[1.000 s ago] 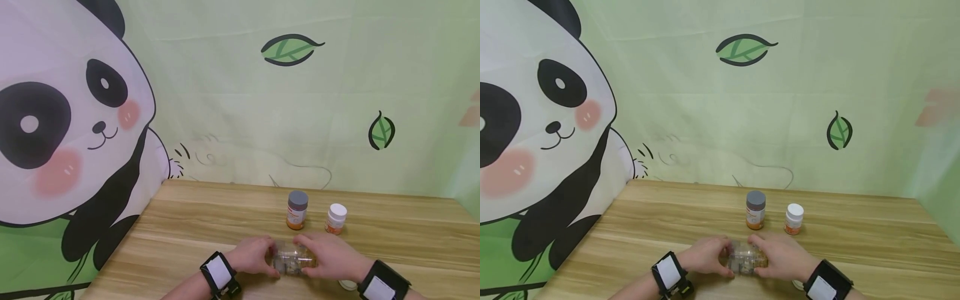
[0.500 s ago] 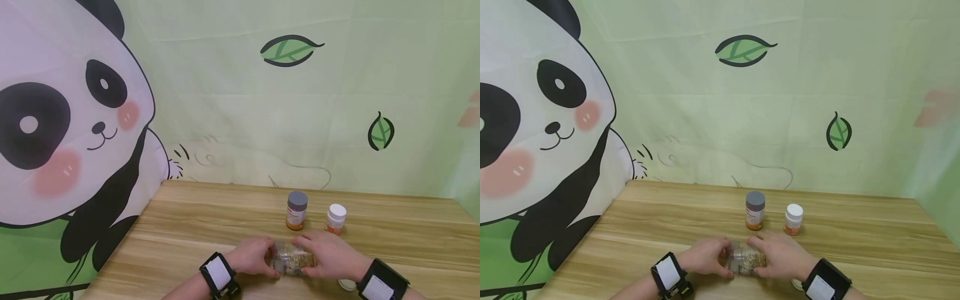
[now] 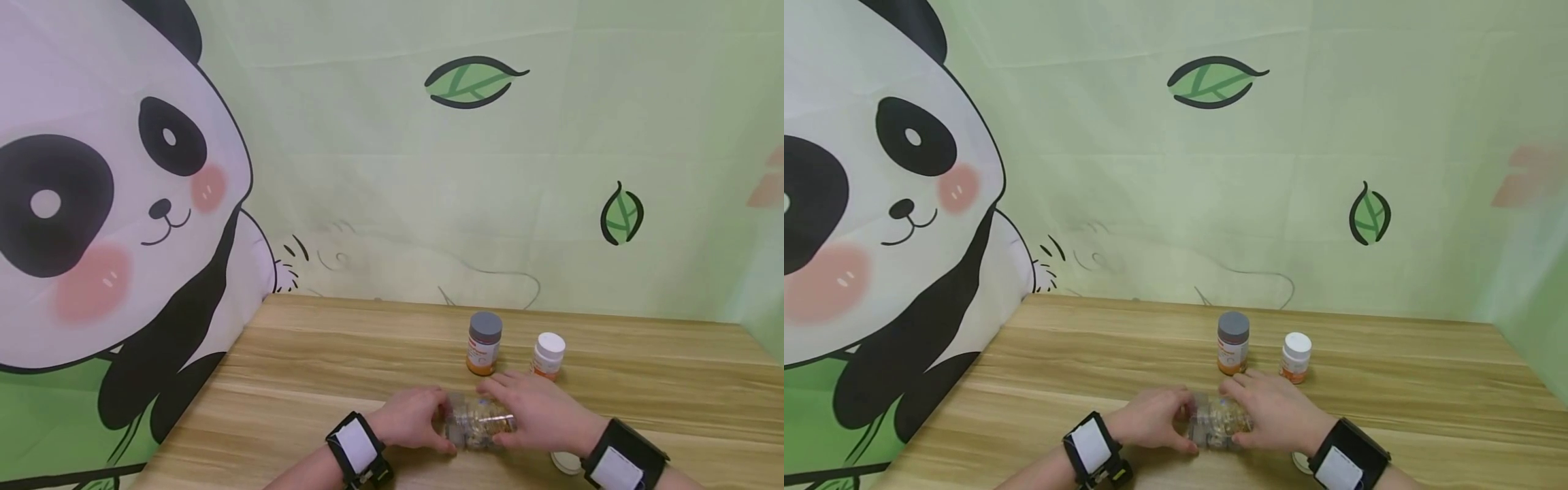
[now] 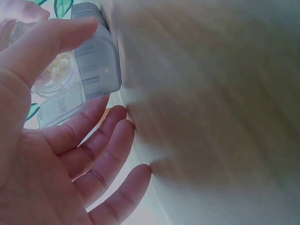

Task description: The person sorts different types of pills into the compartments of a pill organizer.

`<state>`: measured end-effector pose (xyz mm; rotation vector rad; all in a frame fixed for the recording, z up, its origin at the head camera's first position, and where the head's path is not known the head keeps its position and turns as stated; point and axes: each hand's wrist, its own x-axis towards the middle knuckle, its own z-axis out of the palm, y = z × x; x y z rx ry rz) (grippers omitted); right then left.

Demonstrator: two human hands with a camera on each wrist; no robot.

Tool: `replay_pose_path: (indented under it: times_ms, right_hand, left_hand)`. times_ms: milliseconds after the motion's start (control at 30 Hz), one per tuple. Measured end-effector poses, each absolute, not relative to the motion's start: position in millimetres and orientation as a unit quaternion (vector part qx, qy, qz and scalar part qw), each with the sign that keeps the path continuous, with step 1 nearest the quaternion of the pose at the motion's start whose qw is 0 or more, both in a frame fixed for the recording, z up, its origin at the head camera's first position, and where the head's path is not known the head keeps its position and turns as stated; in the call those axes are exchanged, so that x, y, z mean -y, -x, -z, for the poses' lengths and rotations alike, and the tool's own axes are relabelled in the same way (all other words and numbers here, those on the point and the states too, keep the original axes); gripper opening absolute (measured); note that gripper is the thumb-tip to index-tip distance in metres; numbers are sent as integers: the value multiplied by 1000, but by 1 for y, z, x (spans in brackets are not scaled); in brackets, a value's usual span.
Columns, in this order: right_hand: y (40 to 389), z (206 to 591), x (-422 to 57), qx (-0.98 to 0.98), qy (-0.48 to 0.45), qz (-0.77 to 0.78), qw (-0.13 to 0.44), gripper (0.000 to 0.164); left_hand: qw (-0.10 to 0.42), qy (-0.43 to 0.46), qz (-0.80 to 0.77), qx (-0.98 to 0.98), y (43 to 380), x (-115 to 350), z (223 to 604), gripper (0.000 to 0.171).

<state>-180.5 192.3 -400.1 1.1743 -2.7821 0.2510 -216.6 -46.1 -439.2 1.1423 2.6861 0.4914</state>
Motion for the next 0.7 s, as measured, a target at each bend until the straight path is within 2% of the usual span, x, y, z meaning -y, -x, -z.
replay_pose_path:
  times_ms: [700]
  right_hand:
    - [179, 404, -197, 911, -394, -94, 74, 53]
  left_hand:
    - [92, -380, -161, -906, 214, 46, 439, 41]
